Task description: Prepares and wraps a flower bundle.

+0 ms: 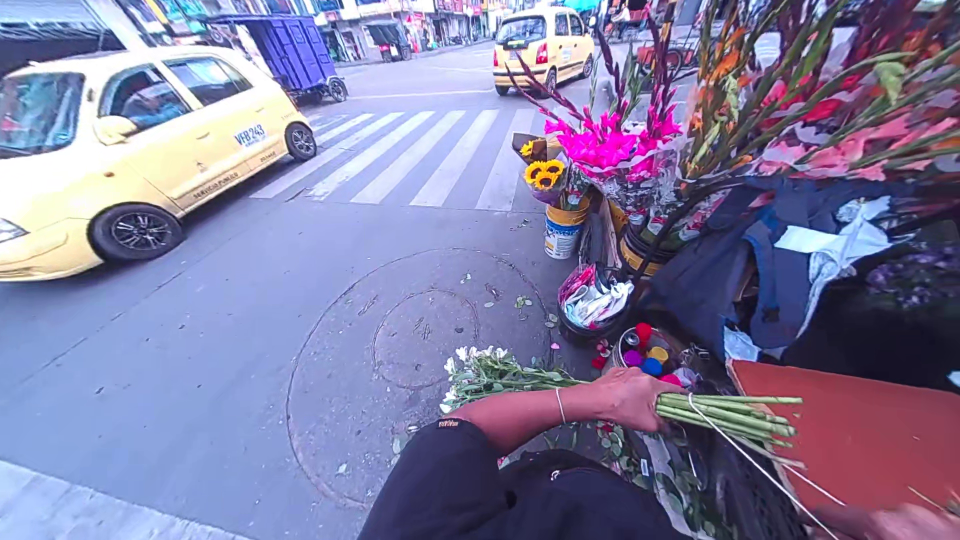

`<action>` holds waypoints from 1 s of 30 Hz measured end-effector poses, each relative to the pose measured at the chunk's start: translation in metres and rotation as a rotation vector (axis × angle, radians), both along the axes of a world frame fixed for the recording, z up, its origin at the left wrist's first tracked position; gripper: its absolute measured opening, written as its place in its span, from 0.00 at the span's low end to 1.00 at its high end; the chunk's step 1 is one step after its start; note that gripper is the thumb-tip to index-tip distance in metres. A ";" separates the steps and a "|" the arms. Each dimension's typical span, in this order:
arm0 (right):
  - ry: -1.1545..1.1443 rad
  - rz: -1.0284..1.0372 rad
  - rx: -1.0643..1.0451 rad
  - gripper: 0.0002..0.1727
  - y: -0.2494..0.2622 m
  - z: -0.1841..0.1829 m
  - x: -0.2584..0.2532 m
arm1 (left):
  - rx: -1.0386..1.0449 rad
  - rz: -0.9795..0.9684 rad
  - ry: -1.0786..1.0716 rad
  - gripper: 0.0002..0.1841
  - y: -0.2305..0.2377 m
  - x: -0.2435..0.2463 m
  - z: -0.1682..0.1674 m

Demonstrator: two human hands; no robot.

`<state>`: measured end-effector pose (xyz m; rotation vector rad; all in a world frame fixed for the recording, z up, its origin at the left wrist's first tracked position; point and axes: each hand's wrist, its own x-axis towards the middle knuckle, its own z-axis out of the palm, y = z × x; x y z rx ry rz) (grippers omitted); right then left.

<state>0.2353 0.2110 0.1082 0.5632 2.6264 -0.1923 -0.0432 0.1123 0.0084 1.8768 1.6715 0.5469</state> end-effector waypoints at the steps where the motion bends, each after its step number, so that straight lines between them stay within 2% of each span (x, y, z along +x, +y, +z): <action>1: 0.086 -0.003 -0.168 0.16 0.007 -0.017 -0.003 | 0.018 0.016 -0.023 0.26 -0.003 -0.005 0.006; 3: 0.290 -0.002 -0.480 0.18 0.001 -0.060 -0.015 | 0.036 0.056 -0.079 0.24 -0.006 -0.009 0.016; 5: 0.557 0.056 -0.544 0.20 -0.028 -0.095 -0.038 | 0.050 0.112 -0.125 0.24 -0.004 -0.007 0.019; 7: 0.858 0.159 -0.315 0.20 -0.056 -0.100 -0.070 | 0.073 0.165 -0.122 0.25 0.000 -0.002 0.012; 9: 1.058 0.284 0.029 0.19 -0.060 -0.074 -0.102 | 0.204 0.178 -0.120 0.23 0.000 0.008 -0.008; 11: 1.057 0.350 0.244 0.15 -0.057 -0.044 -0.122 | 0.363 0.121 -0.206 0.19 -0.024 0.020 -0.019; 12: 1.031 0.391 0.254 0.15 -0.058 -0.039 -0.123 | 0.365 0.106 -0.240 0.18 -0.032 0.024 -0.020; 14: 1.015 0.532 0.110 0.12 -0.067 -0.049 -0.112 | 0.311 0.142 -0.167 0.21 -0.016 0.017 -0.025; 16: 0.906 0.560 -0.081 0.15 -0.071 -0.070 -0.081 | 0.132 0.196 -0.166 0.20 0.001 -0.006 -0.002; 18: 0.774 0.342 -0.096 0.15 -0.047 -0.085 -0.044 | 0.077 0.169 -0.288 0.14 -0.002 -0.035 0.012; 20: 0.703 0.005 0.038 0.17 -0.004 -0.080 -0.023 | 0.071 -0.014 -0.460 0.12 -0.010 -0.047 0.020; 21: 0.736 -0.149 0.102 0.19 0.019 -0.076 -0.019 | 0.081 -0.131 -0.490 0.13 -0.012 -0.039 0.020; 23: 1.010 -0.369 0.222 0.18 0.051 -0.072 -0.028 | 0.081 -0.335 -0.478 0.12 -0.012 -0.004 0.020; 24: 1.225 -0.491 0.176 0.16 0.057 -0.070 -0.043 | 0.056 -0.396 -0.447 0.10 -0.012 0.015 0.023; 25: 1.489 -0.638 -0.053 0.12 0.055 -0.069 -0.061 | 0.022 -0.438 -0.415 0.10 -0.012 0.030 0.026; 26: 1.777 -0.772 -0.469 0.13 0.045 -0.070 -0.078 | -0.001 -0.465 -0.398 0.11 -0.011 0.039 0.030; 27: 1.936 -0.845 -0.934 0.22 0.028 -0.072 -0.086 | 0.008 -0.469 -0.405 0.10 -0.009 0.040 0.033; 28: 1.950 -0.887 -1.292 0.30 0.008 -0.074 -0.085 | 0.048 -0.460 -0.435 0.10 -0.006 0.034 0.034; 29: 1.900 -0.909 -1.471 0.34 -0.013 -0.077 -0.078 | 0.087 -0.439 -0.480 0.10 -0.004 0.023 0.035; 30: 1.857 -0.830 -1.564 0.35 -0.030 -0.083 -0.069 | 0.117 -0.412 -0.525 0.10 -0.002 0.011 0.034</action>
